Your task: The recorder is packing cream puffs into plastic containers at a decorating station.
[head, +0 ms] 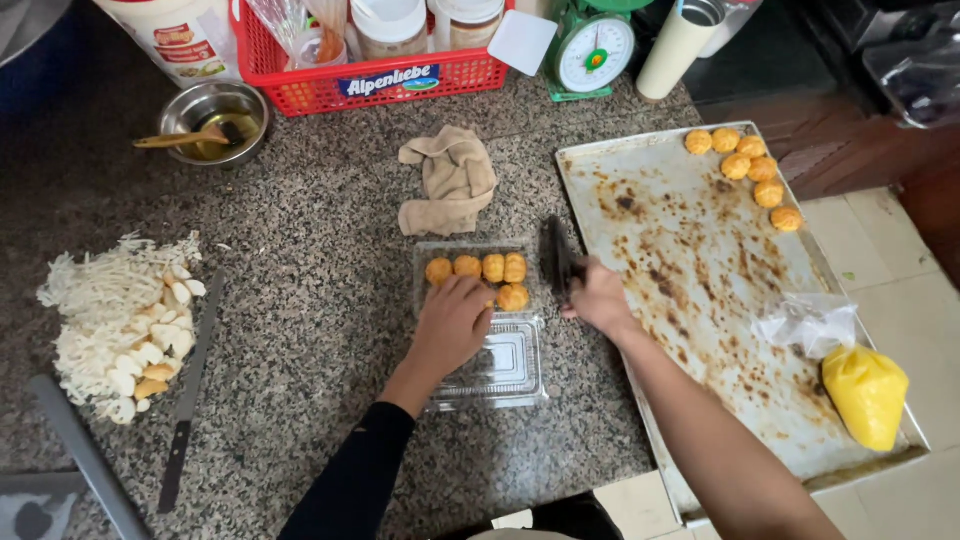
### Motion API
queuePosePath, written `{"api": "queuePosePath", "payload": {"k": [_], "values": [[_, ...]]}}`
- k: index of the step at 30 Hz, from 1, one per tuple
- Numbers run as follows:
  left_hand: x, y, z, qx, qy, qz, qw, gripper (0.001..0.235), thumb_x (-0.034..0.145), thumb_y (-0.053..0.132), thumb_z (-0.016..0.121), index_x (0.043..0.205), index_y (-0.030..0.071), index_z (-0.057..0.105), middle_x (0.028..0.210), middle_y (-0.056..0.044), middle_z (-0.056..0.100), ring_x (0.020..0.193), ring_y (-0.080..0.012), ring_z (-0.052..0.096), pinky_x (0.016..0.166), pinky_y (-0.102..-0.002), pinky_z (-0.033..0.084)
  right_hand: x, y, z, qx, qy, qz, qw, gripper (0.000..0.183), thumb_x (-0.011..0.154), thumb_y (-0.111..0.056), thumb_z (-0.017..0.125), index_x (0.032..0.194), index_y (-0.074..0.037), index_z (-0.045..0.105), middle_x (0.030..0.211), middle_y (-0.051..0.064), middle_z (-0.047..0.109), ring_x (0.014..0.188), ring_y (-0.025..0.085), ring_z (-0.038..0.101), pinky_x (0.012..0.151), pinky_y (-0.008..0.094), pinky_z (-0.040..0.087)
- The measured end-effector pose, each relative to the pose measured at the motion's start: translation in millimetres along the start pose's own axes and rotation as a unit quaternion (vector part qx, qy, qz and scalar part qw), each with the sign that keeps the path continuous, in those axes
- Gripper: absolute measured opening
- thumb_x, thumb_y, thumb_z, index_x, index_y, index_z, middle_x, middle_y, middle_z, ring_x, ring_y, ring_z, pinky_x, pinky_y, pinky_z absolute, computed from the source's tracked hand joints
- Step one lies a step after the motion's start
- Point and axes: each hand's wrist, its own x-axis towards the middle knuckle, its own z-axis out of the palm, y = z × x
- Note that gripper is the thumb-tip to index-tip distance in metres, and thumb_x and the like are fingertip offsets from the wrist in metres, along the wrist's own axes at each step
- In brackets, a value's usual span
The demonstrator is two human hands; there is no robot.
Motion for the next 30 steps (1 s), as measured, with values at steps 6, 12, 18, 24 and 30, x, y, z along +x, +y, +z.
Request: {"api": "queuePosePath", "payload": {"k": [6,12,18,24,30], "values": [[27,43,31,-0.227,0.073,-0.098,0.966,0.036,0.098,0.035,0.065,0.117,0.005,0.068,0.111,-0.015,0.068,0.096,-0.0319,0.068,0.082,-0.045,0.056,-53,-23,-14,0.303,0.072,0.000,0.950,0.031,0.094,-0.004,0.053,0.124,0.001,0.050,0.098,0.020,0.068,0.076,0.035,0.074,0.070,0.049,0.064],[39,61,79,-0.250,0.027,-0.176,0.952,0.055,0.101,0.049,0.062,0.124,0.000,0.054,0.103,-0.028,0.070,0.100,-0.0451,0.069,0.083,-0.051,0.055,-88,-13,-1,0.045,0.213,-0.248,0.944,0.031,0.099,-0.007,0.063,0.129,-0.001,0.056,0.105,0.020,0.066,0.095,0.033,0.069,0.082,0.045,0.055],[16,103,27,-0.125,-0.077,-0.256,0.955,0.042,0.098,0.041,0.057,0.125,0.008,0.060,0.101,-0.021,0.075,0.098,-0.0413,0.072,0.084,-0.052,0.054,-94,15,5,0.478,-0.143,-0.062,0.865,0.055,0.103,-0.045,0.049,0.133,-0.001,0.060,0.113,0.005,0.073,0.097,0.013,0.072,0.088,0.030,0.059],[-40,110,54,-0.414,-0.176,-0.104,0.887,0.065,0.088,0.029,0.072,0.148,0.014,0.050,0.094,-0.019,0.075,0.087,-0.0422,0.070,0.077,-0.048,0.057,-134,66,25,0.438,-0.018,0.023,0.898,0.067,0.107,-0.055,0.054,0.115,0.009,0.070,0.091,0.014,0.070,0.073,0.019,0.064,0.062,0.036,0.053],[-95,72,68,0.067,-0.016,-0.093,0.993,0.039,0.080,0.014,0.072,0.118,0.010,0.067,0.118,-0.013,0.063,0.113,-0.0369,0.058,0.093,-0.050,0.050,-182,72,-12,0.649,-0.076,0.088,0.752,0.063,0.100,-0.067,0.045,0.099,-0.005,0.057,0.076,0.011,0.065,0.066,0.023,0.069,0.064,0.042,0.065]]}}
